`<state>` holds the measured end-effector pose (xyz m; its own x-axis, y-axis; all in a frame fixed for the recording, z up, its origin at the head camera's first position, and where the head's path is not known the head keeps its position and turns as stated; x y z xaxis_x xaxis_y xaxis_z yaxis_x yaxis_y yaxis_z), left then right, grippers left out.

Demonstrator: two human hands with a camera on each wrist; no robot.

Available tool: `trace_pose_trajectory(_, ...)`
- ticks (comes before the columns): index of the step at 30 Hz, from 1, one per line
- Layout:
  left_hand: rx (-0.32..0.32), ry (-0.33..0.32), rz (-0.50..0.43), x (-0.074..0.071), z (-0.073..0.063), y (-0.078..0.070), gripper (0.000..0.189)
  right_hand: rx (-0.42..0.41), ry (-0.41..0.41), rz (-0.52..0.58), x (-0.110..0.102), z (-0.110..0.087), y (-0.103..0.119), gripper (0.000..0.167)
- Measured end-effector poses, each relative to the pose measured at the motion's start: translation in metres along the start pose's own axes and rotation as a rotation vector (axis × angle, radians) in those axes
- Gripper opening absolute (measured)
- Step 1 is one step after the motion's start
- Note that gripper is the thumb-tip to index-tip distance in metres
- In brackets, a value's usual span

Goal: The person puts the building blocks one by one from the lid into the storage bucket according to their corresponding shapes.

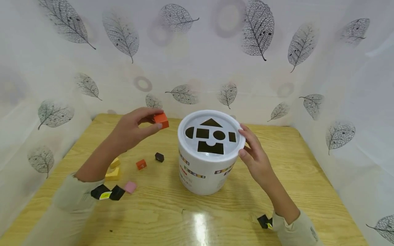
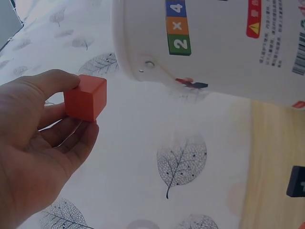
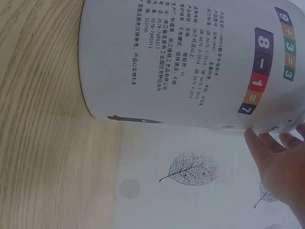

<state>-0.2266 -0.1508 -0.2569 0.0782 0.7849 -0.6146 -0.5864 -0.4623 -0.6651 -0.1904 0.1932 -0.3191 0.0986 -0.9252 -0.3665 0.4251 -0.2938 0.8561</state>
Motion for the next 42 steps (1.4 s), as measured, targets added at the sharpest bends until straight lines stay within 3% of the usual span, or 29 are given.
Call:
trace_pose_trajectory(17,0.068,0.065,-0.159,0.027,0.022,-0.028,0.043,0.032,-0.011,0.033,-0.001,0.000,-0.001,0.050)
trace_pose_trajectory(27,0.137,0.112,-0.190,0.044,0.040,-0.041,0.040,0.030,-0.011,0.039,0.000,0.001,0.000,0.050)
trace_pose_trajectory(34,0.115,0.147,-0.240,0.056,0.049,-0.042,0.041,0.023,0.001,0.037,0.000,0.001,0.000,0.050)
trace_pose_trajectory(42,0.039,0.231,-0.260,0.072,0.056,-0.041,0.043,0.013,0.006,0.042,0.000,0.000,-0.001,0.050)
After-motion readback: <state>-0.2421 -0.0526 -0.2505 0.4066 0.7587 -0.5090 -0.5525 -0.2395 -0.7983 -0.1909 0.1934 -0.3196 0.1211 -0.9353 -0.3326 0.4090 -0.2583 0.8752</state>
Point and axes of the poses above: each hand's wrist, its own z-axis towards the middle knuckle, its own x-axis out of the palm, y = z × x, the point moved 7 cm from there along z, towards the middle knuckle, and after that the axes turned 8 degrees about x, right-handed, at the moved point
